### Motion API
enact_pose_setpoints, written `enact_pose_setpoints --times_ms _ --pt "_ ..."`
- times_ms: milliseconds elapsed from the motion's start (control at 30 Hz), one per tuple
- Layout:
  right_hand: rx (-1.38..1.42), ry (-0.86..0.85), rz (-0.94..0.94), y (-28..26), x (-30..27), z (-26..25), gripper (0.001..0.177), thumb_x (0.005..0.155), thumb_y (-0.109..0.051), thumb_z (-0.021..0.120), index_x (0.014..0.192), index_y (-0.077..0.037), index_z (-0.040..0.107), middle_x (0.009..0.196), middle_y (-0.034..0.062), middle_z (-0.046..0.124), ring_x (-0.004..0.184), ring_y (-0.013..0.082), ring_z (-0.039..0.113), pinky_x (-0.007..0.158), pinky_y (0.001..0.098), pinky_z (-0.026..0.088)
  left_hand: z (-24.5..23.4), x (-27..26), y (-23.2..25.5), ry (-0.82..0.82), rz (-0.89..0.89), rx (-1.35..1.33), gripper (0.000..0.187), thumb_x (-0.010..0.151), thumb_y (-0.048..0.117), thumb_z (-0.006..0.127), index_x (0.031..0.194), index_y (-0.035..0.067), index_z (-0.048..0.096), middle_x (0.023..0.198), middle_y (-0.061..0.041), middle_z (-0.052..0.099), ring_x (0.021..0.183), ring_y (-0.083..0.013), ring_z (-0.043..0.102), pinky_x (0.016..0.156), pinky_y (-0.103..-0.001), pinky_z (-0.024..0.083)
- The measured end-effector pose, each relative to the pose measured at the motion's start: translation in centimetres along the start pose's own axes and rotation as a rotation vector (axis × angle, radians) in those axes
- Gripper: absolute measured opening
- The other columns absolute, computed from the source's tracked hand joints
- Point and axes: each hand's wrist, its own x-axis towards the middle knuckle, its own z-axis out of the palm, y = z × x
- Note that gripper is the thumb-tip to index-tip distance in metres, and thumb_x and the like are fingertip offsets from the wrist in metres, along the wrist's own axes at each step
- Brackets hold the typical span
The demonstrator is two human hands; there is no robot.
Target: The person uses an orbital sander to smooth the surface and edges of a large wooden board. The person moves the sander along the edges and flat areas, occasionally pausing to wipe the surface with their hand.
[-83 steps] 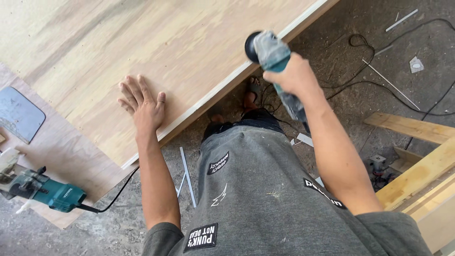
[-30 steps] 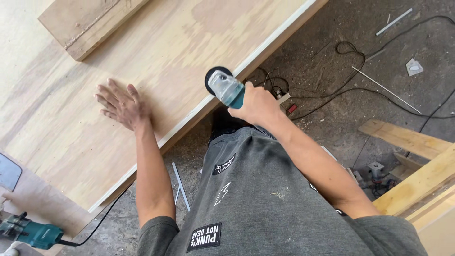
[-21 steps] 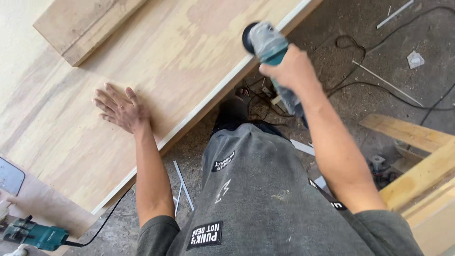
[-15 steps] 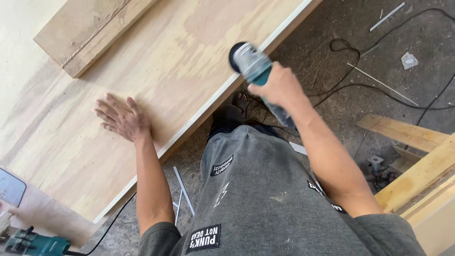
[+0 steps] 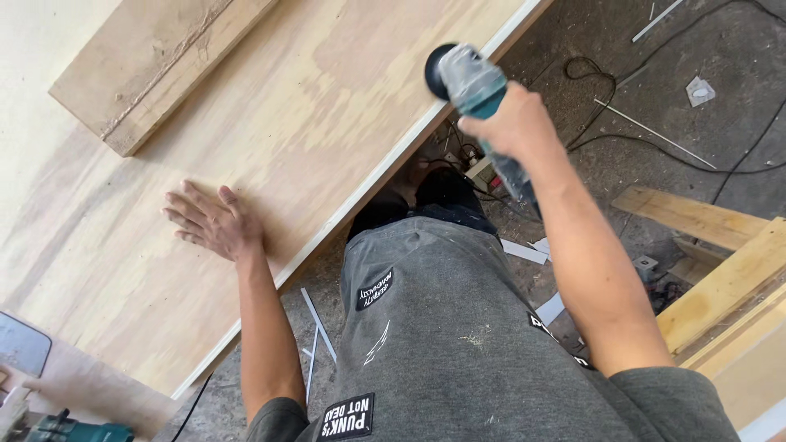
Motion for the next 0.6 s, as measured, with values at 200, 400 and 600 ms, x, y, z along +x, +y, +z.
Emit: enact_pose_setpoints --times_ms 200,400,600 --pt "0.035 -0.024 -0.032 -1.4 -0.1 -1.2 0.076 0.089 -0.048 0.084 0.130 0.009 0.053 0.102 0.0315 0.067 0.095 0.0454 0.072 0.085 0.0571 0.059 1.1 0.4 1.8 0.015 0.103 -0.020 0.077 0.109 0.062 0.028 0.167 0.012 0.027 0.171 -0.017 0.012 0.158 -0.0361 0.003 0.126 -0.063 0.005" --pt "-0.171 -0.172 -0.130 0.5 -0.3 -0.8 0.089 0.077 -0.054 0.080 0.130 0.012 0.054 0.111 0.0399 0.065 0.105 0.0566 0.067 0.085 0.0613 0.058 2.4 0.7 5.4 0.025 0.142 -0.018 0.078 0.107 0.065 0.030 0.167 0.015 0.026 0.171 -0.016 0.013 0.158 -0.0351 0.002 0.126 -0.062 0.003" --pt "-0.052 -0.060 -0.061 2.0 4.1 -5.2 0.086 0.087 -0.055 0.082 0.133 0.011 0.052 0.108 0.0370 0.065 0.101 0.0506 0.069 0.083 0.0579 0.059 2.7 0.0 8.7 0.019 0.123 -0.009 0.074 0.108 0.058 0.038 0.167 0.014 0.025 0.171 -0.016 0.011 0.159 -0.0350 0.003 0.127 -0.061 0.004"
